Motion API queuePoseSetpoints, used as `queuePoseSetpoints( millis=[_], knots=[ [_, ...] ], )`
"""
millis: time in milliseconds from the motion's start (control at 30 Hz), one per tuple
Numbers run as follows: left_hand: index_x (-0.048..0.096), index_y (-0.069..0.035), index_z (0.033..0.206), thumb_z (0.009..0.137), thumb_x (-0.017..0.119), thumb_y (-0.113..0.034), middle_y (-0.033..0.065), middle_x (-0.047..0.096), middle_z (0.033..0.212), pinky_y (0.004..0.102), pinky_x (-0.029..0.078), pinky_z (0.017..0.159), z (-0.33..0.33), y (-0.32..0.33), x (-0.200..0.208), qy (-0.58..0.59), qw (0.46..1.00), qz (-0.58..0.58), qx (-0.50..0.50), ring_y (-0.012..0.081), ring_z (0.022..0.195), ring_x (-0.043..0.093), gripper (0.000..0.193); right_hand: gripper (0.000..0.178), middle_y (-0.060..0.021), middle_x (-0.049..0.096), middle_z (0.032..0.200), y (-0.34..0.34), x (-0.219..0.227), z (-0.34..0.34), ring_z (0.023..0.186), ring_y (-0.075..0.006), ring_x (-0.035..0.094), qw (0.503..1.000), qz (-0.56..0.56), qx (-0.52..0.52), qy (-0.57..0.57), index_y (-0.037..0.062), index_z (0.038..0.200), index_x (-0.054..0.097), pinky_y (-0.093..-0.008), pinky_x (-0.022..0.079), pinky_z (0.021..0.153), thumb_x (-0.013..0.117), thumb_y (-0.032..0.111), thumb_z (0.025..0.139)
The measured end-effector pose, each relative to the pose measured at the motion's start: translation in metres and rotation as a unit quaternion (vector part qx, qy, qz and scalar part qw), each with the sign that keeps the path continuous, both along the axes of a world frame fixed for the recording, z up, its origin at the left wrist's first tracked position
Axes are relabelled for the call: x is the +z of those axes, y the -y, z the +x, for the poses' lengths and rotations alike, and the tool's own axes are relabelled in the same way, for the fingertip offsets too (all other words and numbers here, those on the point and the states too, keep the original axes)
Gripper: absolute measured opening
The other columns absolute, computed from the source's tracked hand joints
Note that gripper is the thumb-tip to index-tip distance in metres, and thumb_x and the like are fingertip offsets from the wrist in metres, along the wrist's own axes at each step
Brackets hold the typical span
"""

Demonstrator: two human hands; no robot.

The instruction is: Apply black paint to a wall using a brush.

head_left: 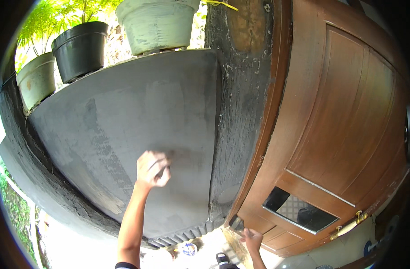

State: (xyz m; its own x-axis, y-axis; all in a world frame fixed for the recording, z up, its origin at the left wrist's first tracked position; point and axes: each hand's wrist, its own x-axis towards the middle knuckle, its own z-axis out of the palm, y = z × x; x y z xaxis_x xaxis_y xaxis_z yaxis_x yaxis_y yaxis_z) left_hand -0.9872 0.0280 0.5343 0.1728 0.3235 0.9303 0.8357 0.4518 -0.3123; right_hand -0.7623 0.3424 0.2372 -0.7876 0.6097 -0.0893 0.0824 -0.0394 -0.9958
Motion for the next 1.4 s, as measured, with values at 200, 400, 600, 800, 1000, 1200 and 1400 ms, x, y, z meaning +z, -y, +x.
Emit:
queuePoseSetpoints(
  millis=[200, 400, 600, 800, 1000, 1200, 1400],
  knots=[
    [0.058, -0.010, 0.078, 0.057, 0.061, -0.007, 0.0030, 0.058, 0.082, 0.0297, 0.042, 0.055, -0.033, -0.025, 0.044, -0.004, 1.000, -0.010, 0.024, 0.0189, 0.066, 0.056, 0.021, 0.019, -0.0106, 0.062, 0.065, -0.012, 0.111, -0.043, 0.047, -0.0179, 0.061, 0.981, 0.040, -0.065, -0.178, -0.0104, 0.083, 0.060, -0.0258, 0.051, 0.045, 0.061, 0.009, 0.087],
    [0.057, -0.012, 0.084, 0.060, 0.064, -0.016, 0.0014, 0.056, 0.079, 0.0297, 0.040, 0.056, -0.041, -0.023, 0.039, 0.027, 0.996, -0.062, 0.053, 0.0170, 0.064, 0.054, 0.026, 0.023, -0.0073, 0.061, 0.054, -0.028, 0.224, -0.107, 0.046, -0.0121, 0.058, 0.926, 0.126, -0.148, -0.325, -0.0012, 0.076, 0.058, -0.0219, 0.043, 0.046, 0.058, 0.017, 0.090],
    [0.057, -0.011, 0.086, 0.060, 0.065, -0.017, 0.0009, 0.053, 0.069, 0.0293, 0.040, 0.056, -0.050, -0.019, 0.027, 0.039, 0.995, -0.056, 0.070, 0.0167, 0.061, 0.053, 0.027, 0.019, -0.0104, 0.066, 0.062, 0.012, 0.387, -0.183, 0.056, -0.0121, 0.062, 0.818, 0.213, -0.172, -0.506, -0.0028, 0.091, 0.060, -0.0227, 0.046, 0.056, 0.054, 0.016, 0.092],
    [0.058, -0.011, 0.081, 0.060, 0.065, -0.018, -0.0002, 0.051, 0.061, 0.0283, 0.040, 0.053, -0.046, -0.025, 0.030, 0.033, 0.996, -0.049, 0.074, 0.0150, 0.059, 0.053, 0.023, 0.018, -0.0080, 0.059, 0.063, 0.031, 0.434, -0.252, 0.051, -0.0138, 0.061, 0.807, 0.144, -0.023, -0.572, -0.0064, 0.082, 0.058, -0.0233, 0.048, 0.043, 0.056, 0.010, 0.090],
    [0.059, -0.012, 0.080, 0.060, 0.065, -0.018, -0.0016, 0.051, 0.061, 0.0279, 0.040, 0.054, -0.045, -0.020, 0.032, 0.038, 0.995, -0.050, 0.080, 0.0142, 0.059, 0.053, 0.022, 0.020, -0.0097, 0.058, 0.057, 0.024, 0.357, -0.260, 0.045, -0.0127, 0.057, 0.854, 0.165, -0.010, -0.493, -0.0047, 0.081, 0.056, -0.0243, 0.046, 0.041, 0.053, 0.012, 0.092],
    [0.059, -0.012, 0.080, 0.060, 0.065, -0.020, -0.0024, 0.052, 0.061, 0.0280, 0.040, 0.055, -0.051, -0.027, 0.033, 0.041, 0.994, -0.057, 0.086, 0.0139, 0.060, 0.053, 0.022, 0.019, -0.0084, 0.055, 0.051, 0.021, 0.209, -0.245, 0.042, -0.0137, 0.056, 0.876, 0.239, 0.030, -0.418, -0.0001, 0.073, 0.049, -0.0283, 0.051, 0.051, 0.050, 0.004, 0.092],
    [0.058, -0.013, 0.082, 0.061, 0.065, -0.019, -0.0027, 0.051, 0.060, 0.0282, 0.039, 0.056, -0.048, -0.024, 0.033, 0.039, 0.994, -0.060, 0.086, 0.0143, 0.059, 0.051, 0.023, 0.026, -0.0059, 0.056, 0.052, 0.027, 0.223, -0.220, 0.046, -0.0129, 0.060, 0.868, 0.320, 0.047, -0.376, 0.0029, 0.064, 0.048, -0.0258, 0.045, 0.039, 0.057, 0.005, 0.088]
  ],
)
